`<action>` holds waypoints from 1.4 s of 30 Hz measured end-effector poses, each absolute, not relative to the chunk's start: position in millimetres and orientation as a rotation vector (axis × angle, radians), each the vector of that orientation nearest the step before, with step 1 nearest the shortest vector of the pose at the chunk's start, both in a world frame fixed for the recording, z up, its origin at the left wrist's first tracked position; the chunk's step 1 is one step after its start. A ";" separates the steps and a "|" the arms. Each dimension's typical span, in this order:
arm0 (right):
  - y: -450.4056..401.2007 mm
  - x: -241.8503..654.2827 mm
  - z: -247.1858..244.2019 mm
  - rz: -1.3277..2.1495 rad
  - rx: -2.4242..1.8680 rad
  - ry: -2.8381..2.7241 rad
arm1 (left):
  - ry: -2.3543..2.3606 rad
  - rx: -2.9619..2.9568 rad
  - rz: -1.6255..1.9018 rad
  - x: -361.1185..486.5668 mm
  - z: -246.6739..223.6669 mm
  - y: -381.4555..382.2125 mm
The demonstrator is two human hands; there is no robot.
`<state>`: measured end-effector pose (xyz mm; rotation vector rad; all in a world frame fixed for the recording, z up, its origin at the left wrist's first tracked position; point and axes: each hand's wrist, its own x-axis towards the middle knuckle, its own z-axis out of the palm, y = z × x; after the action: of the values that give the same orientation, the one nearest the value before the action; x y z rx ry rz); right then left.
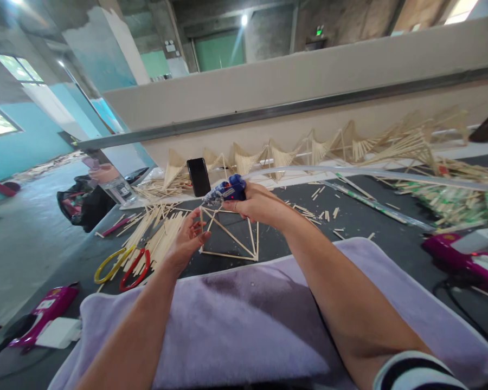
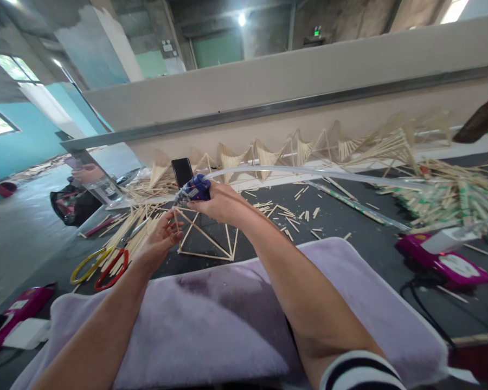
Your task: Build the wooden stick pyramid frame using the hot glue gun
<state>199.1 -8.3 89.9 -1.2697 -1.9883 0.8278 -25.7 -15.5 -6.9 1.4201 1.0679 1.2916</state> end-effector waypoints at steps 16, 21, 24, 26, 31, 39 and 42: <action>-10.9 196.0 91.3 0.731 -1.272 -1.965 | 1.157 1.408 1.262 -20.2 -3.3 -19.7; -13.7 194.5 92.7 0.728 -1.205 -1.984 | 1.151 1.401 1.260 -19.9 -5.7 -17.4; -13.9 195.8 93.6 0.735 -1.202 -2.000 | 1.155 1.459 1.245 -20.4 -6.9 -17.1; -13.4 197.4 94.1 0.723 -1.184 -2.019 | 1.165 1.471 1.229 -21.5 -7.9 -16.9; -10.3 199.8 93.0 0.765 -1.220 -2.050 | 1.148 1.475 1.218 -25.9 -10.6 -15.6; -8.1 200.0 91.5 0.788 -1.259 -2.000 | 1.062 1.496 1.275 -24.9 -11.7 -13.9; -8.4 199.7 92.5 0.797 -1.268 -1.991 | 1.035 1.486 1.298 -24.1 -11.1 -13.4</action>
<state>199.7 -8.4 92.5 -1.2680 -1.9909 0.7974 -24.1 -13.4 -11.1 1.4860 1.0350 1.2979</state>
